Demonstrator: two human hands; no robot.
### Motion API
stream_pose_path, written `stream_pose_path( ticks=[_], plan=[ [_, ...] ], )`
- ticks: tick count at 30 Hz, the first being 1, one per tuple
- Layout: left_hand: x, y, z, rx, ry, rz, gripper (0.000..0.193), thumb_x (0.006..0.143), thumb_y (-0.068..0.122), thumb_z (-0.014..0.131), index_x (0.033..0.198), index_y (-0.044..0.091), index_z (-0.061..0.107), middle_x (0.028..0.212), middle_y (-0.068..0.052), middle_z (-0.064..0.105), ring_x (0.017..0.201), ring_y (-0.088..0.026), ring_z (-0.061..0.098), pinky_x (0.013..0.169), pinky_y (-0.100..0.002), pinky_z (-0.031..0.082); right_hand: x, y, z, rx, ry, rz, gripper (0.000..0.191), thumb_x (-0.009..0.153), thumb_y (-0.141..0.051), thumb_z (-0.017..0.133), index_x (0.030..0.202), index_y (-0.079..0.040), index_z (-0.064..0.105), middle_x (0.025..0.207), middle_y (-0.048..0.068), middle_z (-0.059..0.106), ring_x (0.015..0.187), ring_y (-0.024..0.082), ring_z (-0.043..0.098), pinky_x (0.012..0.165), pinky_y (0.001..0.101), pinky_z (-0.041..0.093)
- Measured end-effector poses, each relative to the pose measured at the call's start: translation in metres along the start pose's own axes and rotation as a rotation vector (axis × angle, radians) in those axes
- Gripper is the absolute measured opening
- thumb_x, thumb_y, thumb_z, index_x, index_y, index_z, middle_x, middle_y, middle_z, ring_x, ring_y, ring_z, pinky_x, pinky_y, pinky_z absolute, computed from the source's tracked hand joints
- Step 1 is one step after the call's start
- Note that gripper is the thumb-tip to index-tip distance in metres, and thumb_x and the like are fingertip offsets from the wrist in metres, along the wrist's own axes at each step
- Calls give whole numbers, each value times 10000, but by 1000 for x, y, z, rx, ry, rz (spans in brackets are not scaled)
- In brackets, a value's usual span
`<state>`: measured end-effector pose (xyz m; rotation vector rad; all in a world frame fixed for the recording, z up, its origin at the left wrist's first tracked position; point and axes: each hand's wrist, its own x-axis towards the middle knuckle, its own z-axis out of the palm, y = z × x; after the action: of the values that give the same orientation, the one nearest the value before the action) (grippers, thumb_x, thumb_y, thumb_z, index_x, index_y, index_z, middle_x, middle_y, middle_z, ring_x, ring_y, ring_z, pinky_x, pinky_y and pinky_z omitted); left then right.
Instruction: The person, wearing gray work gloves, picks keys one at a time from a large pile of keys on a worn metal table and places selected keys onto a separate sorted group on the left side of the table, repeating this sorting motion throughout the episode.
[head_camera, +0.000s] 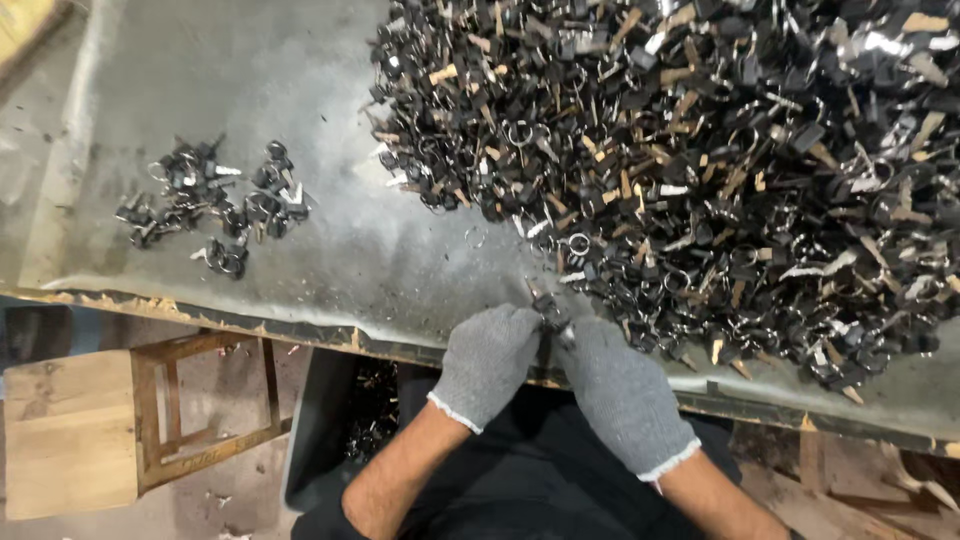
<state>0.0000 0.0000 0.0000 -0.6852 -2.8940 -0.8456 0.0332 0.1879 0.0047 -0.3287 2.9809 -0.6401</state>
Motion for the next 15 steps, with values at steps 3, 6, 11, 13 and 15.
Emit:
stream_pose_path(
  ticks=[3, 6, 11, 13, 15],
  plan=[
    [4, 0, 1, 49, -13, 25, 75, 843, 117, 670, 917, 109, 670, 824, -108, 668, 802, -333, 686, 704, -474, 548, 8, -8, -3, -108, -66, 24, 254, 914, -256, 658, 1052, -55, 587, 919, 158, 660, 672, 315, 716, 519, 420, 588],
    [2, -2, 2, 20, -34, 34, 85, 850, 120, 669, 928, 86, 664, 816, -117, 653, 779, -339, 677, 691, -476, 541, 10, -15, -5, -198, -66, 43, 236, 915, -252, 653, 1036, -61, 587, 919, 156, 679, 645, 306, 722, 491, 403, 587],
    [0, -3, 3, 15, -57, 45, 56, 895, 108, 653, 940, 75, 647, 828, -116, 643, 784, -326, 676, 694, -453, 548, 18, -16, -18, -105, -140, 27, 209, 960, -232, 594, 1068, -55, 570, 870, 151, 712, 722, 319, 746, 548, 441, 598],
    [0, -4, 0, 4, -45, 52, 80, 878, 117, 664, 941, 71, 649, 829, -119, 646, 780, -331, 673, 689, -457, 544, 25, -16, -28, 14, -203, 63, 313, 963, -245, 570, 1232, -91, 527, 874, 153, 720, 732, 348, 743, 578, 468, 598],
    [-1, -3, 0, -8, -52, 38, 106, 865, 135, 679, 944, 68, 656, 822, -124, 648, 770, -330, 671, 677, -457, 542, 30, -11, -40, 152, -371, 181, 527, 1012, -275, 515, 1522, -165, 440, 903, 167, 717, 714, 372, 736, 600, 470, 602]
  ],
)
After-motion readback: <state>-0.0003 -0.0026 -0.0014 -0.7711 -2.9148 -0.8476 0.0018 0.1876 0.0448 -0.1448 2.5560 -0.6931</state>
